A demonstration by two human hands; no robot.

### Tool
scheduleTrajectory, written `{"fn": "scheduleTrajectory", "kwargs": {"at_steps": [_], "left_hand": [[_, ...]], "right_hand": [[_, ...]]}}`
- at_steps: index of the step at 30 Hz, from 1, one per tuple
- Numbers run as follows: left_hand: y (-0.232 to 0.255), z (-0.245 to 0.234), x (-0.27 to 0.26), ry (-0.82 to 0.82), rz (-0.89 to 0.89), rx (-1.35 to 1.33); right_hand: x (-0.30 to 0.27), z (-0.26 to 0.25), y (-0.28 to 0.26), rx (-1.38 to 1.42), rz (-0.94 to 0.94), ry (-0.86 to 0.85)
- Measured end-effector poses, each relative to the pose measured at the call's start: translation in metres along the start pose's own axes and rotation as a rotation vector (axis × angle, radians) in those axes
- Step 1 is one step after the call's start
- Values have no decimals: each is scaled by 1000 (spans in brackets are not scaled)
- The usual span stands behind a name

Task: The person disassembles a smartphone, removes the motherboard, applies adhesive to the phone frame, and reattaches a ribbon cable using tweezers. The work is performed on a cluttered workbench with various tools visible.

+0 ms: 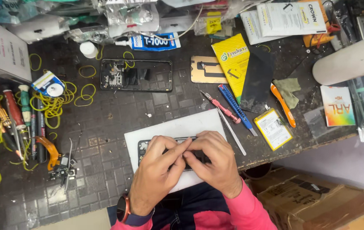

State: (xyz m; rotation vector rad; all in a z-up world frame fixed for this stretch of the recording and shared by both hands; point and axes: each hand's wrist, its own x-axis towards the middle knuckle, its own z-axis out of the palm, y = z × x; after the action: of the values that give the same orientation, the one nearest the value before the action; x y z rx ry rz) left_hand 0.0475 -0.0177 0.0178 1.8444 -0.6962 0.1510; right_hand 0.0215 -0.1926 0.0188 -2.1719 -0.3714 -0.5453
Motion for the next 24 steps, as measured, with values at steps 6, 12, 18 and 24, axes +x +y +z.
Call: {"fn": "scheduleTrajectory", "kwargs": {"at_steps": [6,12,18,24], "left_hand": [[0,-2,-3,42,34,-23],[-1,-4,-9,8,-20,-50],[0,-4,-8,35,-53,-46],[6,-5,-8,109,-146,-158]], "right_hand": [[3,0,-4,7,-10,-12],[-2,-2,-4,41,43,-47],[-6,-1,1,50,86,-42],[-8,-2,2,43,132,-38]]}}
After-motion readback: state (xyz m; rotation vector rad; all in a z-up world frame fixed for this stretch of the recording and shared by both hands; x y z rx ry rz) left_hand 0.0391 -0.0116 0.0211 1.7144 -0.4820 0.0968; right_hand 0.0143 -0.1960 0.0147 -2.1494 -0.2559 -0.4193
